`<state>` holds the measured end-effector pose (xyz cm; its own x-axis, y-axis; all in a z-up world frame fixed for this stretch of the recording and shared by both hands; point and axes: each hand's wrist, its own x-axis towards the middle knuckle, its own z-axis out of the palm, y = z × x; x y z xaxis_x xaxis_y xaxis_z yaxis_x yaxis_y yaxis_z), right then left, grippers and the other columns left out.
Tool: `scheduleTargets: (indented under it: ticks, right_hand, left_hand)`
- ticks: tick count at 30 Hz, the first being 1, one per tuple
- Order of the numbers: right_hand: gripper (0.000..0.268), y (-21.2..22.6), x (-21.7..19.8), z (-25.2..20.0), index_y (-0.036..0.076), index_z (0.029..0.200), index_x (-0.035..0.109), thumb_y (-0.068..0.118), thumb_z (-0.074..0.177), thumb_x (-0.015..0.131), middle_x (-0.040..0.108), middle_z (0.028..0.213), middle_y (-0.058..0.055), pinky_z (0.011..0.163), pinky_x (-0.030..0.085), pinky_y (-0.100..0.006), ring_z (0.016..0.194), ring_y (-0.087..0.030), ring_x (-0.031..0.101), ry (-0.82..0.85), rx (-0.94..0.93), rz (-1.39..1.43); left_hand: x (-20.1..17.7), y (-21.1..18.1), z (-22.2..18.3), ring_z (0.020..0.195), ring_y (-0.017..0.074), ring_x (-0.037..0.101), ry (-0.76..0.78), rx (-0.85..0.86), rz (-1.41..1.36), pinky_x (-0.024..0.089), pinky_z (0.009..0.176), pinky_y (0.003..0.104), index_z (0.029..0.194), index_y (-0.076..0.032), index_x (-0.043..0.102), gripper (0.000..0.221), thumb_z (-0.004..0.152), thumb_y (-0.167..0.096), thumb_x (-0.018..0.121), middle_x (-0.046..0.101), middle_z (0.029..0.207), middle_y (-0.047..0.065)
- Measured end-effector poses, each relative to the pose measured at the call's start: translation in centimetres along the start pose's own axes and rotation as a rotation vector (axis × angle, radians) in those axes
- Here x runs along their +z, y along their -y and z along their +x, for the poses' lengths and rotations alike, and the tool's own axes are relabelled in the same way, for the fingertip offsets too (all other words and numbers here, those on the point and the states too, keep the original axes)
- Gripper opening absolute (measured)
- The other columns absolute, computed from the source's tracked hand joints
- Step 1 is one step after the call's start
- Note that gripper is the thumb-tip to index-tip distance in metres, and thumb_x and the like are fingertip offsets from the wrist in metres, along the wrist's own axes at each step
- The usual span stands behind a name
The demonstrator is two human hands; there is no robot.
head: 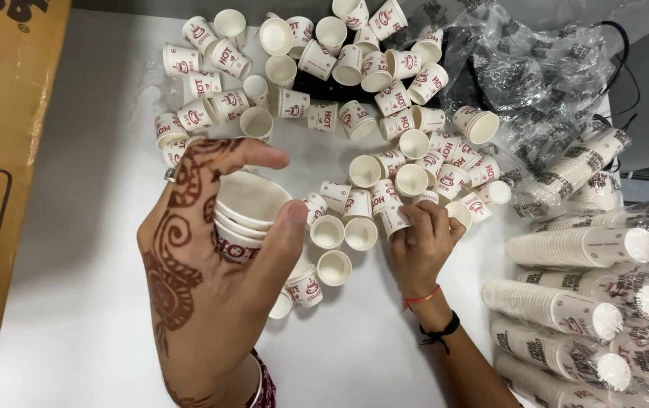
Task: The person gathers loose paper cups scattered on a white table and nests them one by one into stacks, holding a growing stack in one hand while picking cups with the other. They occasionally wrap a completed stack in plastic packaging material and set it aside.
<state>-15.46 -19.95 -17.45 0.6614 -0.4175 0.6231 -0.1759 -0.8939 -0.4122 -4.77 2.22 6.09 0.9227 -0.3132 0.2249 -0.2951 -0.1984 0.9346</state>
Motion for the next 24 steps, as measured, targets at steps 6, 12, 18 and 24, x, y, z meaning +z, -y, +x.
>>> scheduleTargets:
  ticks: [6, 12, 18, 24]
  right_hand:
    - [0.041, 1.3, -0.4, 1.6, 0.009, 0.119, 0.068, 0.003, 0.080, 0.077, 0.063, 0.118, -0.008, 0.101, 0.031, -0.043, 0.111, -0.026, 0.058, 0.081, -0.027, -0.020]
    - [0.059, 1.5, -0.2, 2.0, 0.012, 0.130, 0.065, 0.000, 0.073, 0.071, 0.063, 0.133, -0.006, 0.116, 0.022, -0.052, 0.131, -0.028, 0.052, 0.186, -0.025, -0.051]
    - [0.061, 0.9, 0.8, 2.5, 0.015, 0.135, 0.064, 0.001, 0.077, 0.071, 0.063, 0.137, -0.002, 0.120, 0.011, -0.061, 0.137, -0.029, 0.050, 0.187, -0.080, -0.130]
    - [0.044, 0.6, 0.6, 2.3, 0.019, 0.121, 0.071, 0.002, 0.081, 0.071, 0.066, 0.125, 0.001, 0.121, 0.011, -0.061, 0.132, -0.026, 0.053, 0.150, -0.092, -0.115]
  left_hand:
    - [0.2, 0.0, 0.1, 0.069, 0.0047, 0.067, 0.017, -0.023, -0.006, 0.052, 0.062, 0.021, 0.117, -0.004, 0.066, 0.029, 0.090, -0.010, 0.077, 0.070, 0.081, 0.001]
    - [0.4, 0.1, 0.3, 0.071, 0.0048, 0.068, 0.015, -0.028, -0.009, 0.053, 0.063, 0.021, 0.117, -0.004, 0.067, 0.029, 0.090, -0.010, 0.077, 0.070, 0.082, 0.001]
    - [1.1, -0.2, 0.7, 0.070, 0.0049, 0.070, 0.044, -0.003, 0.038, 0.055, 0.061, 0.022, 0.114, -0.006, 0.066, 0.030, 0.087, -0.012, 0.077, 0.071, 0.090, 0.002]
    - [2.9, 2.5, 1.1, 0.077, 0.0096, 0.072, 0.206, -0.046, 0.036, 0.058, 0.069, 0.026, 0.121, -0.010, 0.065, 0.037, 0.087, -0.018, 0.078, 0.075, 0.097, 0.004]
